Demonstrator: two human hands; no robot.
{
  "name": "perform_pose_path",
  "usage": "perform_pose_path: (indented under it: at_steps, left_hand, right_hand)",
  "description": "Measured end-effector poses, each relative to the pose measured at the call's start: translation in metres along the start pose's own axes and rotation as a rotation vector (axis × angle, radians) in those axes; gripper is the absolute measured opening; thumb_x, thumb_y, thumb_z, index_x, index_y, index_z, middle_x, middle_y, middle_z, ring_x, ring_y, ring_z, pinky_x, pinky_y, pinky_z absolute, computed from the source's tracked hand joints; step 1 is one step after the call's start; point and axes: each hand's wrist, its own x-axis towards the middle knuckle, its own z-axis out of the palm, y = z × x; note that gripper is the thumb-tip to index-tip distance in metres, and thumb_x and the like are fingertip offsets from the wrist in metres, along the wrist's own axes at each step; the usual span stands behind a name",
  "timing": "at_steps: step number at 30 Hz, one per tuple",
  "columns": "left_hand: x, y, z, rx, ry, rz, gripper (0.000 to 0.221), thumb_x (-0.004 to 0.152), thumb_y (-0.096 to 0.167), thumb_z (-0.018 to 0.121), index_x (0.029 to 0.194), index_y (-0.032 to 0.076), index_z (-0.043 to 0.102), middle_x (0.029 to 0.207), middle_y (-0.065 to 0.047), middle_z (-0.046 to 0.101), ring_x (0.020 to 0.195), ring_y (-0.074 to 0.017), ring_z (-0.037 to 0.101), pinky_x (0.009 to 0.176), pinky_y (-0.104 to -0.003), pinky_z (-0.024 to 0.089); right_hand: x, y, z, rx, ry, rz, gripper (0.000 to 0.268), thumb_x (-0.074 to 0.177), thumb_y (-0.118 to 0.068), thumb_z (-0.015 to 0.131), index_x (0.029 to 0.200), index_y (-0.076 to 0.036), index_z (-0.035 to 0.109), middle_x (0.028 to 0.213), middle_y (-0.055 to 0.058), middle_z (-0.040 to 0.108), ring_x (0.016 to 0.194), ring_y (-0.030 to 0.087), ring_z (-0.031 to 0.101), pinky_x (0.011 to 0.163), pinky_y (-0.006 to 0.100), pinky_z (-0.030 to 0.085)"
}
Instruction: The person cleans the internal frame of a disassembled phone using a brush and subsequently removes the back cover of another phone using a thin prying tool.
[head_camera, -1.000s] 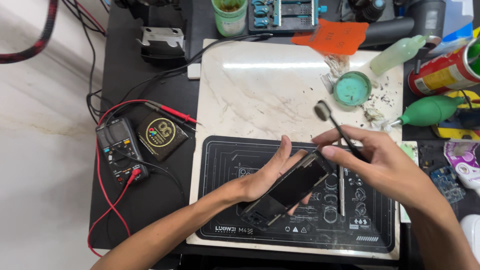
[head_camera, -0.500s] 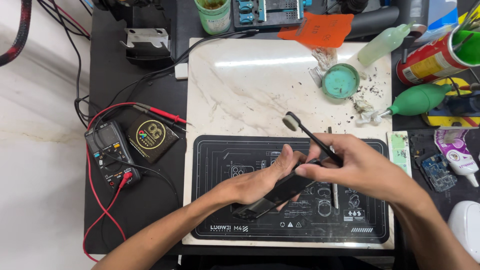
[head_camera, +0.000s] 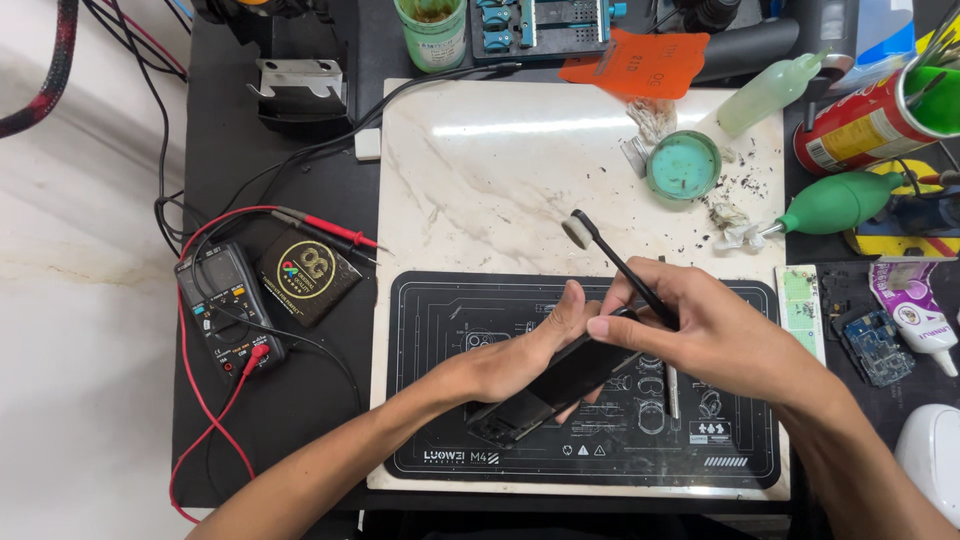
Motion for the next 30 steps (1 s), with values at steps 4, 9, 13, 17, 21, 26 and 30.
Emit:
perform_pose_path:
  at_steps: [4,9,13,17,21,26,30]
  left_hand:
    - [-0.001,0.007,0.000,-0.049,-0.005,-0.035,0.125,0.072,0.095,0.002,0.153,0.004,0.031,0.081,-0.010,0.061,0.062,-0.0162,0.066,0.051,-0.032,0.057]
    - [0.008,0.001,-0.004,-0.111,-0.063,0.048,0.112,0.079,0.094,0.006,0.163,0.020,0.001,0.084,-0.014,0.064,0.062,-0.0213,0.067,0.051,-0.034,0.059]
    - [0.003,-0.002,-0.008,-0.349,-0.067,0.094,0.109,0.087,0.089,0.009,0.140,0.000,0.043,0.089,-0.017,0.065,0.065,-0.0246,0.070,0.056,-0.036,0.062]
    - [0.000,0.004,-0.013,-0.603,-0.016,0.171,0.104,0.096,0.086,0.011,0.126,-0.003,0.055,0.093,-0.019,0.068,0.070,-0.0268,0.072,0.059,-0.039,0.062]
    - [-0.004,0.011,-0.019,-0.756,0.083,0.309,0.098,0.098,0.082,0.012,0.126,0.000,0.056,0.093,-0.019,0.067,0.073,-0.0288,0.073,0.063,-0.042,0.063]
    - [-0.008,0.017,-0.028,-0.719,0.279,0.459,0.098,0.101,0.080,0.010,0.120,-0.003,0.057,0.098,-0.021,0.067,0.081,-0.0304,0.072,0.071,-0.043,0.063]
    - [-0.015,0.018,-0.035,-0.756,0.341,0.516,0.099,0.102,0.080,0.009,0.120,-0.004,0.059,0.098,-0.021,0.067,0.082,-0.0308,0.073,0.071,-0.042,0.063]
  right_hand:
    - [0.003,0.012,-0.003,0.025,-0.028,-0.076,0.025,0.087,-0.030,0.072,0.088,-0.006,0.073,0.057,-0.005,0.044,0.054,0.007,0.034,0.047,0.030,0.024]
    - [0.009,0.027,-0.007,0.114,-0.047,-0.235,0.030,0.096,-0.032,0.064,0.093,-0.005,0.075,0.066,-0.008,0.057,0.060,0.003,0.043,0.050,0.025,0.032]
    - [0.008,0.031,-0.025,-0.032,0.245,-0.153,0.027,0.096,-0.032,0.063,0.099,-0.008,0.077,0.063,-0.005,0.064,0.049,0.004,0.050,0.043,0.024,0.036]
    - [-0.005,0.035,-0.039,-0.072,0.434,-0.127,0.026,0.094,-0.026,0.072,0.096,-0.001,0.075,0.057,0.003,0.053,0.045,0.008,0.036,0.042,0.027,0.020]
    - [-0.008,0.041,-0.029,-0.196,0.477,-0.094,0.031,0.093,-0.028,0.079,0.093,0.001,0.069,0.052,0.006,0.054,0.045,0.010,0.039,0.045,0.028,0.021]
    - [-0.004,0.030,-0.017,-0.157,0.360,-0.149,0.028,0.102,-0.027,0.061,0.097,-0.002,0.075,0.058,0.002,0.050,0.052,0.008,0.042,0.047,0.027,0.031]
    - [-0.010,0.019,-0.003,-0.172,0.308,-0.173,0.030,0.104,-0.020,0.051,0.121,-0.007,0.072,0.068,0.003,0.056,0.056,0.010,0.049,0.048,0.027,0.039]
